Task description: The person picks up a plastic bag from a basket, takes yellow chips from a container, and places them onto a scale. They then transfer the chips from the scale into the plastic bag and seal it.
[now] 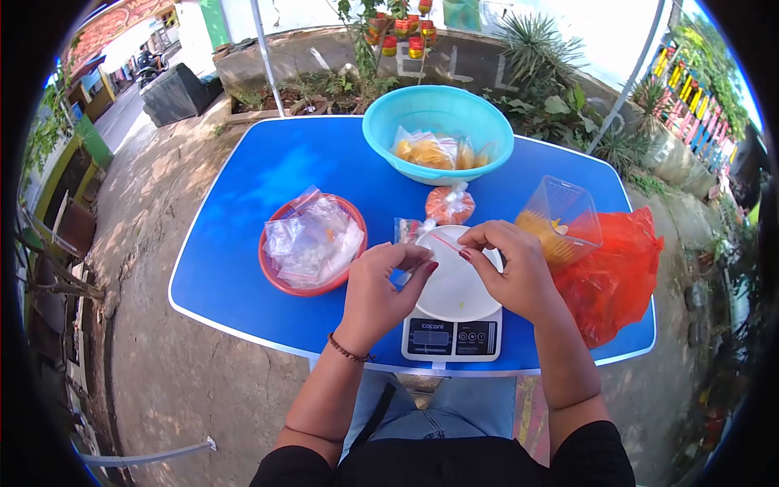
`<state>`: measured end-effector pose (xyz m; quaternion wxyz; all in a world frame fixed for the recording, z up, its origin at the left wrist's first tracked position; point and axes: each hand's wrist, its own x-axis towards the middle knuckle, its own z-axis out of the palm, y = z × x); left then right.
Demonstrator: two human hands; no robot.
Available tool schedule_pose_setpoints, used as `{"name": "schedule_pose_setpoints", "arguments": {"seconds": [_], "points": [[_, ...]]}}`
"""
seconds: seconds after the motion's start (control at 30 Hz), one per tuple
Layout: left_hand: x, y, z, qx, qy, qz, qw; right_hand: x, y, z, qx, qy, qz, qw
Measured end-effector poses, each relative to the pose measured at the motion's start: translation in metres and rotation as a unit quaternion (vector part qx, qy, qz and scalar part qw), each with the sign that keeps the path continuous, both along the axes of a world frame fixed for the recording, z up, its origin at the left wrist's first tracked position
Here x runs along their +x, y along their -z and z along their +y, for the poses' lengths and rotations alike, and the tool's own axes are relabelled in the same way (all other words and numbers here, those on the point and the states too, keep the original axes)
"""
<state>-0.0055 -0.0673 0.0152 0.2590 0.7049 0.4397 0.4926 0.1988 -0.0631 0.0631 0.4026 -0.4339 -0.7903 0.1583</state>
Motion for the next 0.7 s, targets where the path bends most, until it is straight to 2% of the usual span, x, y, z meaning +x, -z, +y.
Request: {"name": "schedule_pose_setpoints", "arguments": {"seconds": [0.1,0.23,0.27,0.37,0.4,0.5,0.6,0.7], "points": [[0.031,-0.01,-0.007,-0.02,0.053,-0.06,0.997,0.025,-0.002,-0.015,-0.003,-0.007,-0.057,0.998],[0.042,-0.005,0.001,-0.135,0.223,-0.058,0.964,0.045,0.001,-0.027,0.017,-0.021,-0.051,0.998],[0.046,0.003,0.005,-0.128,0.255,-0.073,0.956,0.049,0.002,-0.027,0.041,-0.024,-0.037,0.998],[0.069,-0.005,0.021,-0.103,0.261,-0.097,0.955,0.059,-0.032,-0.036,-0.03,0.03,0.007,0.999],[0.079,-0.008,0.03,-0.062,0.263,-0.131,0.954,0.066,-0.033,-0.028,0.035,0.059,0.017,0.998],[0.099,-0.038,0.047,-0.061,0.201,-0.105,0.972,0.108,-0.051,0.007,-0.014,0.159,0.046,0.986],[0.121,-0.05,0.063,0.053,0.129,-0.006,0.99,0.151,-0.053,0.051,-0.147,0.13,-0.144,0.97],[0.14,-0.054,0.069,0.219,0.118,0.093,0.964,0.151,-0.052,0.069,-0.215,0.059,-0.274,0.936]]}}
